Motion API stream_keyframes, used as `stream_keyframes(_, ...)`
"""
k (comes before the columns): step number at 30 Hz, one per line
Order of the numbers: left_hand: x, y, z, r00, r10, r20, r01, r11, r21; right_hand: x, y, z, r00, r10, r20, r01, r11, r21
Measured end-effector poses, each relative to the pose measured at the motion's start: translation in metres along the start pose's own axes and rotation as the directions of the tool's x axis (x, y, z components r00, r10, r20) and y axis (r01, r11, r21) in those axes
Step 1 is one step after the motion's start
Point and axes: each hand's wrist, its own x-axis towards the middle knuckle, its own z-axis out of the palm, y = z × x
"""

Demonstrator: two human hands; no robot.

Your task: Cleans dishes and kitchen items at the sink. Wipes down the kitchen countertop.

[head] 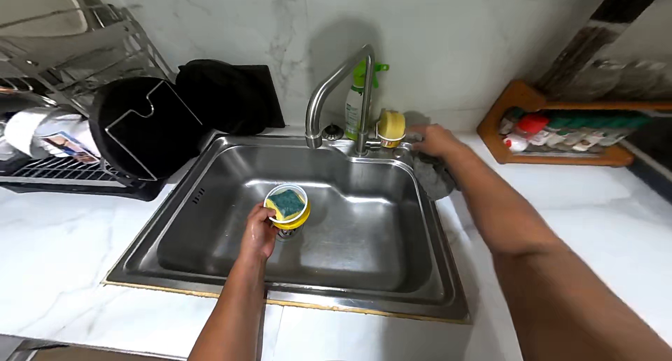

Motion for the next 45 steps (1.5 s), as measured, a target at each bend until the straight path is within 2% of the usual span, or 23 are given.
stream_keyframes(2,0.002,0.001,-0.004,1.0,-0.001,-0.026,0.002,1.0,0.001,0.015,-0.01,0.029,0.997,-0.001,-0.074,0.002,1.0,0.024)
stream_keyframes(5,0.003,0.002,-0.007,0.999,-0.002,-0.048,0.001,1.0,-0.008,0.001,-0.015,0.044,0.961,0.023,-0.275,0.007,0.994,0.105)
stream_keyframes(8,0.004,0.001,-0.004,1.0,-0.007,-0.028,0.007,1.0,-0.015,-0.045,0.008,0.023,0.905,0.025,-0.424,0.007,0.997,0.073)
stream_keyframes(10,0.005,0.0,-0.003,1.0,-0.012,-0.002,0.012,1.0,-0.016,-0.088,0.033,0.001,0.862,0.11,-0.494,-0.079,0.993,0.083)
stream_keyframes(13,0.006,-0.001,-0.001,0.999,-0.023,0.038,0.023,1.0,-0.005,-0.162,0.076,-0.024,0.793,0.351,-0.498,-0.338,0.933,0.121)
stream_keyframes(15,0.006,-0.001,0.002,0.997,-0.038,0.06,0.038,0.999,0.001,-0.206,0.102,-0.025,0.735,0.528,-0.426,-0.526,0.84,0.135)
stream_keyframes(17,0.007,-0.002,0.003,0.997,-0.047,0.066,0.047,0.999,-0.001,-0.232,0.122,-0.018,0.687,0.639,-0.347,-0.642,0.757,0.122)
stream_keyframes(18,0.006,-0.002,0.002,0.996,-0.053,0.069,0.053,0.999,-0.001,-0.24,0.122,-0.015,0.661,0.677,-0.325,-0.682,0.722,0.116)
stream_keyframes(20,0.007,-0.001,0.001,0.996,-0.056,0.069,0.055,0.998,0.005,-0.245,0.088,-0.022,0.615,0.679,-0.402,-0.708,0.699,0.097)
stream_keyframes(21,0.007,-0.001,0.001,0.996,-0.053,0.068,0.052,0.999,0.007,-0.24,0.063,-0.029,0.63,0.601,-0.491,-0.658,0.75,0.073)
stream_keyframes(22,0.006,0.0,0.001,0.996,-0.053,0.07,0.053,0.999,0.006,-0.23,0.04,-0.033,0.679,0.493,-0.544,-0.57,0.821,0.032)
stream_keyframes(24,0.004,0.0,0.001,0.995,-0.055,0.078,0.055,0.998,0.0,-0.189,0.011,-0.027,0.816,0.389,-0.428,-0.402,0.913,0.065)
stream_keyframes(26,0.004,0.0,0.001,0.996,-0.05,0.076,0.051,0.999,-0.005,-0.125,0.018,0.007,0.894,0.381,-0.235,-0.356,0.923,0.144)
stream_keyframes(28,0.002,0.003,0.0,0.997,-0.043,0.063,0.043,0.999,-0.001,-0.06,0.022,0.042,0.88,0.459,-0.12,-0.452,0.888,0.086)
stream_keyframes(29,0.002,0.004,0.001,0.998,-0.039,0.055,0.039,0.999,-0.004,-0.033,0.012,0.05,0.873,0.475,-0.112,-0.471,0.88,0.064)
stream_keyframes(33,0.004,0.005,-0.002,0.999,-0.038,0.02,0.038,0.999,-0.004,0.035,-0.037,0.078,0.93,0.328,-0.166,-0.334,0.942,-0.012)
stream_keyframes(34,0.004,0.005,-0.004,0.999,-0.034,0.008,0.034,0.999,-0.002,0.038,-0.04,0.085,0.956,0.253,-0.149,-0.264,0.963,-0.057)
stream_keyframes(36,0.007,0.002,-0.006,1.0,-0.029,0.009,0.029,0.999,-0.014,0.031,-0.026,0.096,0.991,0.004,-0.132,-0.017,0.996,-0.093)
stream_keyframes(38,0.009,-0.002,-0.006,1.0,-0.024,0.013,0.024,0.999,-0.023,0.012,-0.012,0.095,0.971,-0.227,-0.073,0.224,0.973,-0.05)
stream_keyframes(39,0.009,-0.002,-0.006,1.0,-0.022,0.014,0.022,1.0,-0.022,0.0,-0.011,0.088,0.958,-0.283,-0.041,0.282,0.959,-0.025)
stream_keyframes(42,0.007,0.001,-0.005,1.0,-0.009,0.013,0.009,1.0,-0.022,-0.02,-0.02,0.066,0.967,-0.251,0.04,0.252,0.967,-0.031)
stream_keyframes(45,0.003,0.002,-0.001,0.999,-0.035,0.012,0.036,0.999,-0.026,-0.006,-0.034,0.082,0.972,-0.228,0.065,0.231,0.971,-0.055)
